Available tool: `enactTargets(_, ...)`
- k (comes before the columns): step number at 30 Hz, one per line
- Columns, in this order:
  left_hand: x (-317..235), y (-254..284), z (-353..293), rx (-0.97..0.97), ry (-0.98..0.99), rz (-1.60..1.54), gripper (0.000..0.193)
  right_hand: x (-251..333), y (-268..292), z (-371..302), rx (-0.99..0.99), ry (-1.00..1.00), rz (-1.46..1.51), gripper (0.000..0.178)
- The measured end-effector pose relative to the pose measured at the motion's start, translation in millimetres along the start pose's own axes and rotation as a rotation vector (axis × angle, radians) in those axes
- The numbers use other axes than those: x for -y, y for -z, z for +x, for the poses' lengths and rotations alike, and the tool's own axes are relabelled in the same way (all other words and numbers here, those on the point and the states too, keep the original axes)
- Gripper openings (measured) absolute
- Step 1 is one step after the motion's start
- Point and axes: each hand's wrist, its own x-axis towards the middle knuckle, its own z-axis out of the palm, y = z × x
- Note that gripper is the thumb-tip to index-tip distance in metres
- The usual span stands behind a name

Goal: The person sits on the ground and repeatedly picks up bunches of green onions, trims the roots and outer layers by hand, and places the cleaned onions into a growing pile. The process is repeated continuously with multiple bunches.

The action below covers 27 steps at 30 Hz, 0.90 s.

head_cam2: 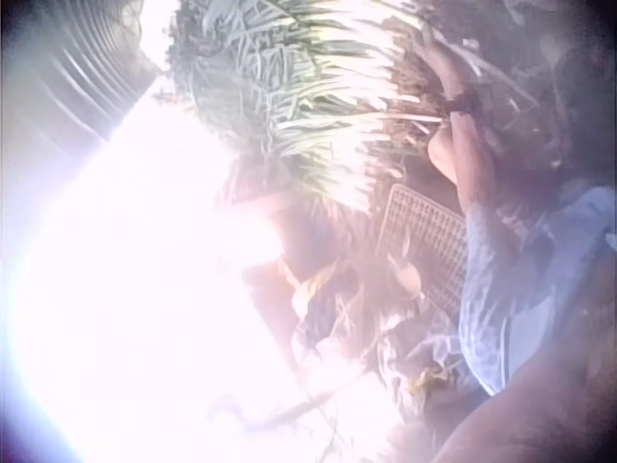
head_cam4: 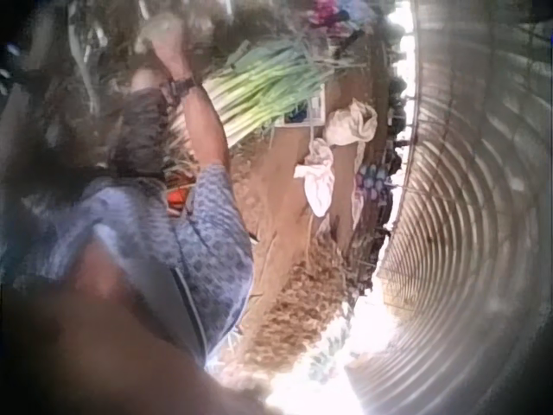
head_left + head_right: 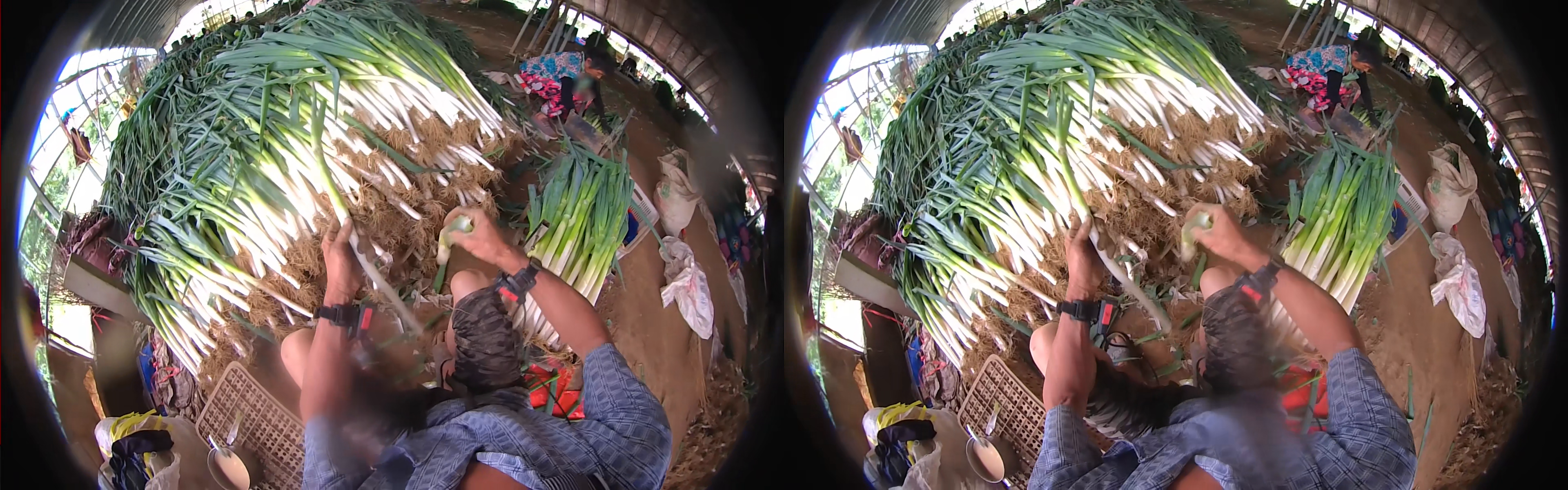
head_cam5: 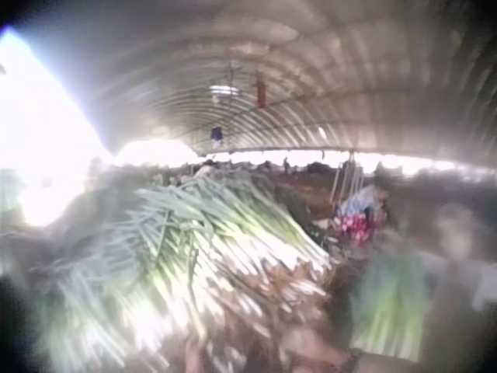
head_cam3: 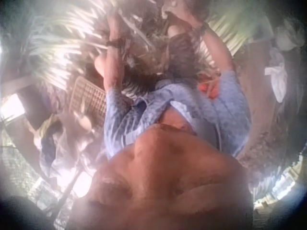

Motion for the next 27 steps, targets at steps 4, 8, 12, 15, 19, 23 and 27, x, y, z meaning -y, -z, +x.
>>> enactTargets(4,-11.4,-10.9,-8.4,-0.016,-0.046,-0.039,0.027,0.8,-7.7,-3.5,0.032,0.059,-0.364,0.071)
enactTargets(8,-12.6,-20.7,-16.0,0.072,-0.027,-0.099,0.036,54.6,-68.7,-11.8,0.227,-0.012,0.179,0.082)
enactTargets(12,-0.9,-34.3,-20.1,0.031,0.135,-0.106,0.038,29.4,-79.1,24.0,0.214,0.079,0.456,0.080)
enactTargets(15,9.4,-24.4,-17.4,-0.145,0.140,0.004,0.041,29.0,-86.1,1.1,0.374,0.190,0.287,0.051)
enactTargets(19,-21.8,-36.6,-17.9,0.147,-0.018,-0.208,0.044,35.4,-118.2,-96.9,0.247,-0.017,0.279,0.033)
enactTargets(23,-12.7,-106.4,-4.1,0.394,0.120,-0.337,0.039,29.3,-103.4,-174.4,-0.044,-0.112,0.362,0.020)
enactTargets(27,31.5,-239.2,1.5,0.623,0.310,-0.107,0.048,12.9,-57.4,-198.1,-0.404,-0.253,0.477,0.019)
